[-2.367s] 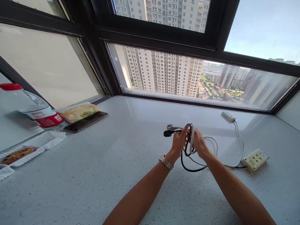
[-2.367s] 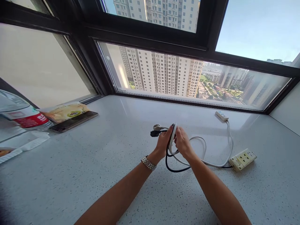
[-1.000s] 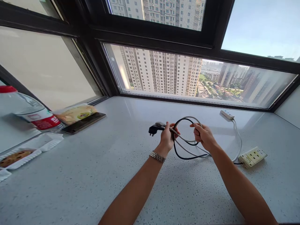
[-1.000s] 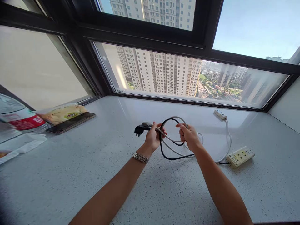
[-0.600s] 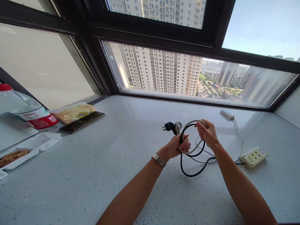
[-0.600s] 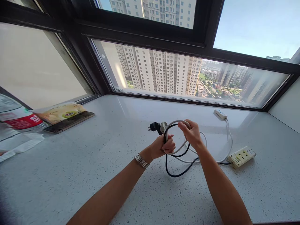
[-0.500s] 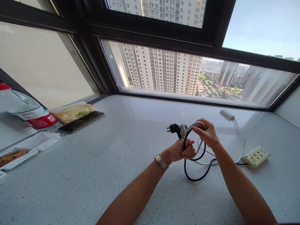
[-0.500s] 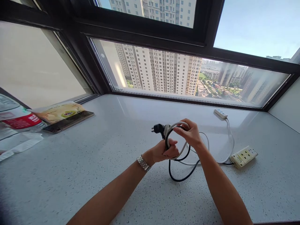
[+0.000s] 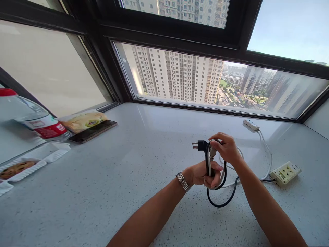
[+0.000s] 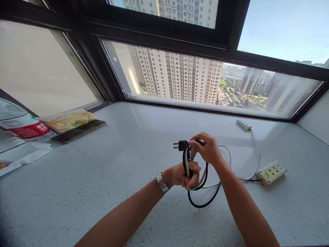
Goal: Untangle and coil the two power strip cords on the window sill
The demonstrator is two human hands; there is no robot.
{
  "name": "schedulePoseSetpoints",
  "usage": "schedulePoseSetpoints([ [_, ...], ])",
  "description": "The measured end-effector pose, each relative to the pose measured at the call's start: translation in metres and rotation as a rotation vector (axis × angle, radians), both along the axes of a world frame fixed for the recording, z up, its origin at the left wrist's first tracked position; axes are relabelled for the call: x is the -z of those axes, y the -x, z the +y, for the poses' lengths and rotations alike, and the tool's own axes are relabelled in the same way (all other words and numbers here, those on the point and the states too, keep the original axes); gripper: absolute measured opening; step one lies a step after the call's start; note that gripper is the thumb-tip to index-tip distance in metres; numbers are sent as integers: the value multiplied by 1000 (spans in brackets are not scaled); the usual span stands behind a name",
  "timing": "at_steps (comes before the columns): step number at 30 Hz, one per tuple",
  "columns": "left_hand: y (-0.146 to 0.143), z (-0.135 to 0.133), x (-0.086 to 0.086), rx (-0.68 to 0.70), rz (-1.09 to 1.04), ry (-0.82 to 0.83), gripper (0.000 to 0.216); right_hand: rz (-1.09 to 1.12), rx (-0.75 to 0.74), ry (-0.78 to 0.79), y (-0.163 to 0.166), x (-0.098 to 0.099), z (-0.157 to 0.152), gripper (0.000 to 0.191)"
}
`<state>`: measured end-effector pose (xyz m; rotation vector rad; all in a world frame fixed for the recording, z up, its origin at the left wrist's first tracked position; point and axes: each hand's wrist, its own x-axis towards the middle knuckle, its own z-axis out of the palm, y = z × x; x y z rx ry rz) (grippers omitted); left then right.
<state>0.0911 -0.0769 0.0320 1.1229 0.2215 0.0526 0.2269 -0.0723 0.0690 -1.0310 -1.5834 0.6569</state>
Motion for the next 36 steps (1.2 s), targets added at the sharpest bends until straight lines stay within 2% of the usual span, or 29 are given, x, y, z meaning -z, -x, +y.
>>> schedulePoseSetpoints([
  [2, 0, 0, 0, 31, -4, 40, 49, -18, -20, 15, -4, 1, 1, 27],
  [5, -2, -2, 3, 134, 13, 86, 49, -73, -183, 66, -12, 1, 3, 40],
  [8, -4, -2, 7, 202, 7, 114, 49, -122, -316, 71, -18, 0, 2, 35],
  [10, -3, -1, 9, 181, -20, 134, 47, -140, -312, 50, -19, 0, 2, 33],
  [13, 1, 7, 10, 28, -34, 197, 41, -139, -217, 17, -20, 1, 6, 31],
  [17, 10, 23, 11, -315, -48, 269, 27, -108, -49, -18, -23, 8, 15, 36],
  [20, 15, 31, 13, -488, -98, 258, 35, -56, 11, 9, -24, 15, 21, 41],
  [23, 15, 31, 14, -549, -78, 140, 45, -48, 45, 22, -24, 20, 25, 45],
  [30, 5, 25, 21, -829, 183, -346, 65, -99, 134, 68, -24, 32, 31, 49],
  [33, 3, 31, 26, -944, 243, -544, 60, -124, 151, 138, -30, 37, 36, 49],
  [36, 9, 38, 25, -1054, 315, -890, 53, -250, 245, 204, -48, 39, 35, 45],
])
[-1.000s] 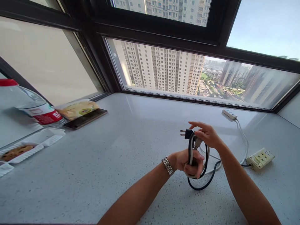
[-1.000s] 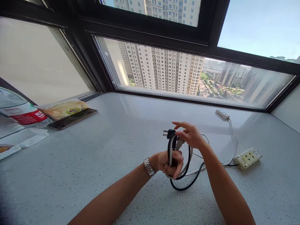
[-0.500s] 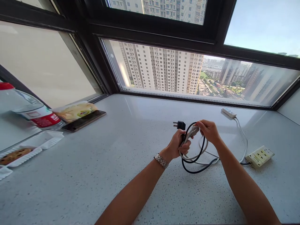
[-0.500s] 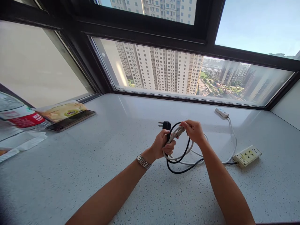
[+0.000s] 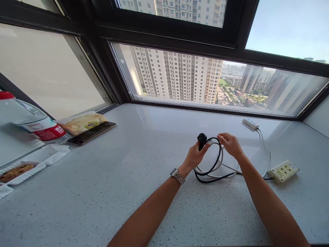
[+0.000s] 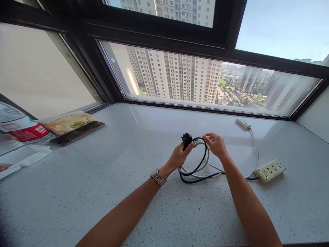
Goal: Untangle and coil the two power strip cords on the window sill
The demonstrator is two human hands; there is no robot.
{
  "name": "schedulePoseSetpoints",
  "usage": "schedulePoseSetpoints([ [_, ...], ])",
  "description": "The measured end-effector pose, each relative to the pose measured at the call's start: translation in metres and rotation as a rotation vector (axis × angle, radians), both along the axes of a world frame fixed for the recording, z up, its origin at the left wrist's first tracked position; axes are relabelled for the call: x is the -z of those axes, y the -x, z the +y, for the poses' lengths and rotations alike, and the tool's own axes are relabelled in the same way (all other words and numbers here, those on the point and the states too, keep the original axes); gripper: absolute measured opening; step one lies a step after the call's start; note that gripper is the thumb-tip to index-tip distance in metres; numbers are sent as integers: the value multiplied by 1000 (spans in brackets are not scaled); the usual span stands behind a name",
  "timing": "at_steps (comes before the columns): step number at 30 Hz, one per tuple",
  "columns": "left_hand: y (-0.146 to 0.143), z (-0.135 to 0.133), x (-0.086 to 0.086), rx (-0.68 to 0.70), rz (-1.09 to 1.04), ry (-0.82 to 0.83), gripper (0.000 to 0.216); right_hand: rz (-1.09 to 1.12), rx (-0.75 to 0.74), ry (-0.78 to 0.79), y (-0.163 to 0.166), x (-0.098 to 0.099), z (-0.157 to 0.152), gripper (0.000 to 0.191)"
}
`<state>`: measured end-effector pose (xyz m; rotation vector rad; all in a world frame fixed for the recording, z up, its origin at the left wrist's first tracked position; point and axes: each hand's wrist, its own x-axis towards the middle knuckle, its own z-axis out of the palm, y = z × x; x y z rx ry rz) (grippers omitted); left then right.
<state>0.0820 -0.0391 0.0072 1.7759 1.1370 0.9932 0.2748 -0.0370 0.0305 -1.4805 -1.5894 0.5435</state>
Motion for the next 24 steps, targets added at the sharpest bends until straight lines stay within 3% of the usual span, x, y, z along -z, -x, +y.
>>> schedulePoseSetpoints([
  [3, 14, 4, -10, -86, 256, -201, 50, -188, 146, 89, -33, 1, -15, 46],
  [6, 32, 8, -19, -164, 537, -260, 49, -450, 298, 150, -73, 7, -46, 56],
  [9, 53, 18, -20, -177, 712, -202, 55, -603, 486, 220, -106, 23, -79, 71],
  [12, 71, 33, -10, -123, 736, -66, 60, -606, 589, 327, -123, 41, -92, 81],
  [15, 82, 42, 4, -83, 625, 11, 63, -555, 579, 403, -127, 52, -77, 82],
  [19, 88, 41, 15, -57, 452, 5, 68, -502, 613, 459, -131, 52, -38, 75],
  [24, 87, 35, 14, 8, 326, -70, 65, -465, 397, 250, -129, 50, 1, 48],
])
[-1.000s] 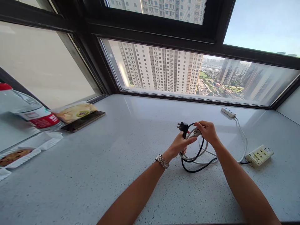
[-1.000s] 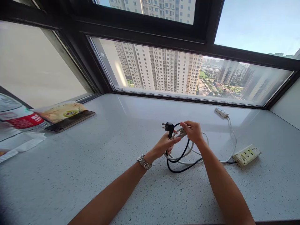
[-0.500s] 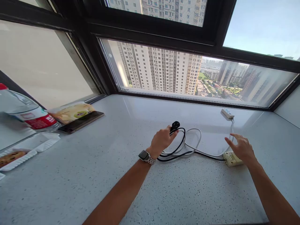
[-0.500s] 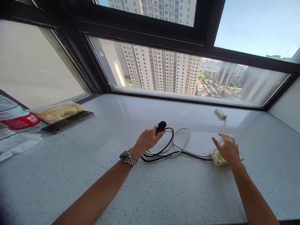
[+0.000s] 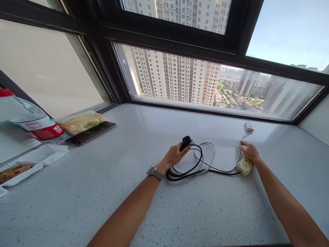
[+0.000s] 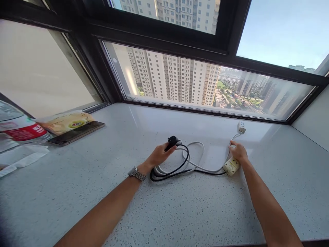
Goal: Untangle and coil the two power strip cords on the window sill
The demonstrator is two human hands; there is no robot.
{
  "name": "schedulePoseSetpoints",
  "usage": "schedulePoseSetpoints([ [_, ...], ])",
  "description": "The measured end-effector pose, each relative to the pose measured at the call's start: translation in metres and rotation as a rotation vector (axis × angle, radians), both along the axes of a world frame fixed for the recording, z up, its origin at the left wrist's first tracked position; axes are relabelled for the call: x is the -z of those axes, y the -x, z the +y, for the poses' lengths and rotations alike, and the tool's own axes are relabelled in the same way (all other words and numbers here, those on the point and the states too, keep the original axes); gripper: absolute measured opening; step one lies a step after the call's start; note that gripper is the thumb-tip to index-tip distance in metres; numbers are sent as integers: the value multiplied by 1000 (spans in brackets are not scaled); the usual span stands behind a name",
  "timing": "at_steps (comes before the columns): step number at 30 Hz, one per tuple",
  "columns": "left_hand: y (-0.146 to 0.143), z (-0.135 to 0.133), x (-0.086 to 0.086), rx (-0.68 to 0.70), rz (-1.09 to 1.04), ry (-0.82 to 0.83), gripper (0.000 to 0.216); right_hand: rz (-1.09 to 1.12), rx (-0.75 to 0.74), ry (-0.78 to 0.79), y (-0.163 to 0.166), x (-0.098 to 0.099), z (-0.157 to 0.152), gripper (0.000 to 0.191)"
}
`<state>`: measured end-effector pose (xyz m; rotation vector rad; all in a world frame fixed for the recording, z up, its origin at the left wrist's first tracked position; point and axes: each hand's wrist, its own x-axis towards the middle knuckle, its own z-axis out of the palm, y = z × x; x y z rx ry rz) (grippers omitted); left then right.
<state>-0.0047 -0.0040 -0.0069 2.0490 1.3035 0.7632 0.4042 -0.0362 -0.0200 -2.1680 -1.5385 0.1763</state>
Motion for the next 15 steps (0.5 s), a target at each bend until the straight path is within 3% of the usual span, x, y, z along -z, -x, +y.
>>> schedulePoseSetpoints([
  [4, -2, -3, 0, -7, -70, -101, 59, -15, -260, -64, 24, -1, 21, 43],
  [8, -6, -5, 4, -68, -91, -199, 55, -57, -575, -96, 80, -7, 34, 40],
  [12, -10, -8, 6, -137, -11, -260, 51, -187, -1008, -53, 150, -24, 29, 37],
  [15, -10, -10, 5, -200, 26, -281, 56, -204, -1157, -10, 178, -41, 14, 37],
])
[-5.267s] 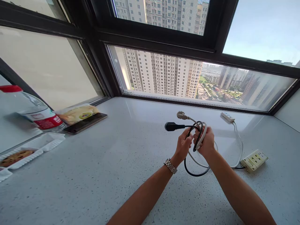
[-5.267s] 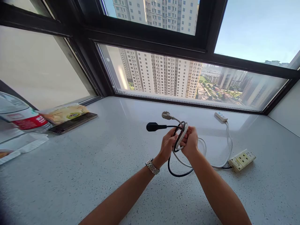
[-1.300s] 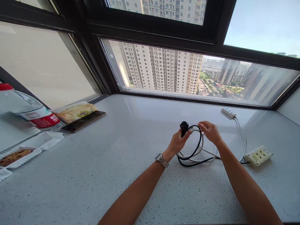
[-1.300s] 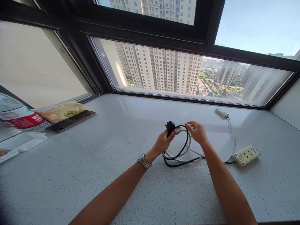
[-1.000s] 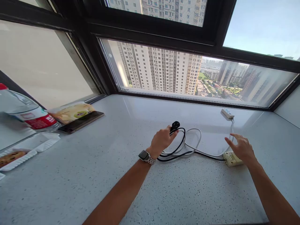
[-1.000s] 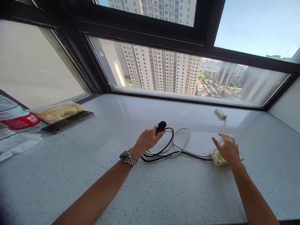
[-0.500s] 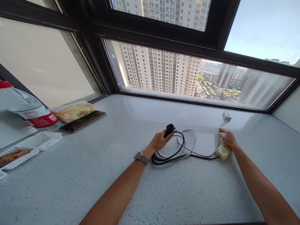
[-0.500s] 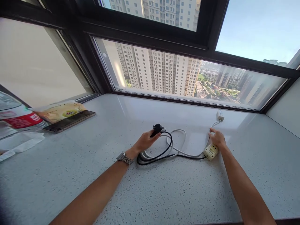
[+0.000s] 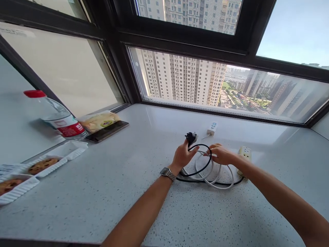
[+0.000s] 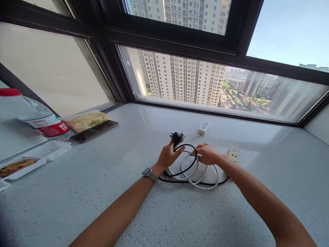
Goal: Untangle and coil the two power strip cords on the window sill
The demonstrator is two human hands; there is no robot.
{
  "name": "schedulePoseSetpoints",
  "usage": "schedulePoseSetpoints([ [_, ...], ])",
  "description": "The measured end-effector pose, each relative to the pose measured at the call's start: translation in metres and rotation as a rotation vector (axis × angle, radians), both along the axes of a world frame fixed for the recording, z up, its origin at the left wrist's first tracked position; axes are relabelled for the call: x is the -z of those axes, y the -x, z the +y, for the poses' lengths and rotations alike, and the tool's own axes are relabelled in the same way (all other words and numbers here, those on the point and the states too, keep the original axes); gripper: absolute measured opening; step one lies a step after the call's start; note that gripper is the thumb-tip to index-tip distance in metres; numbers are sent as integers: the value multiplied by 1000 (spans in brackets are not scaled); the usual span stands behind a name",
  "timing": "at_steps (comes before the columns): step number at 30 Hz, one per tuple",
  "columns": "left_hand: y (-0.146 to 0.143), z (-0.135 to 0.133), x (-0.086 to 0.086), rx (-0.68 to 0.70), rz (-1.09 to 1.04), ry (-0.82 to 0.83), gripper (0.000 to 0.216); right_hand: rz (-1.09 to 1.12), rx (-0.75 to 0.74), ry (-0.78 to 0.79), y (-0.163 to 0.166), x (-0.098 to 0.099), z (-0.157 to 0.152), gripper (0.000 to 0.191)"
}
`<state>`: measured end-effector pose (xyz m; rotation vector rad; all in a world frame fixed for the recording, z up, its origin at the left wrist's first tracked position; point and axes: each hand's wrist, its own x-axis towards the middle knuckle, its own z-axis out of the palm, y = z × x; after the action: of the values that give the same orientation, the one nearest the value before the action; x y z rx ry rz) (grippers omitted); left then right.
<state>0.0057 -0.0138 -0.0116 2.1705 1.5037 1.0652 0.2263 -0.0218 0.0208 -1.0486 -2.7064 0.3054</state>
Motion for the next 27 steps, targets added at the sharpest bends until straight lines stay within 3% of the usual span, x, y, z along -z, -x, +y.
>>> schedulePoseSetpoints([
  [3, 3, 1, -1, -21, -4, -35, 60, -15, 4, 38, -7, -12, -22, 35],
  [7, 8, 7, 3, -27, 104, 9, 64, 14, 118, 46, -53, -12, -64, 28],
  [12, 9, 6, -2, -115, 304, 95, 59, 152, 513, -42, -116, 9, -112, 33],
  [16, 10, -3, -15, -184, 473, 102, 57, 370, 993, -23, -141, 31, -128, 60],
  [18, 14, -5, -19, -211, 553, 54, 54, 427, 1127, 35, -142, 43, -128, 70],
  [22, 27, 0, -15, -219, 622, 4, 50, 487, 1107, 61, -120, 62, -116, 80],
  [27, 37, 9, 0, -150, 557, 83, 58, 499, 995, -43, -81, 72, -81, 86],
])
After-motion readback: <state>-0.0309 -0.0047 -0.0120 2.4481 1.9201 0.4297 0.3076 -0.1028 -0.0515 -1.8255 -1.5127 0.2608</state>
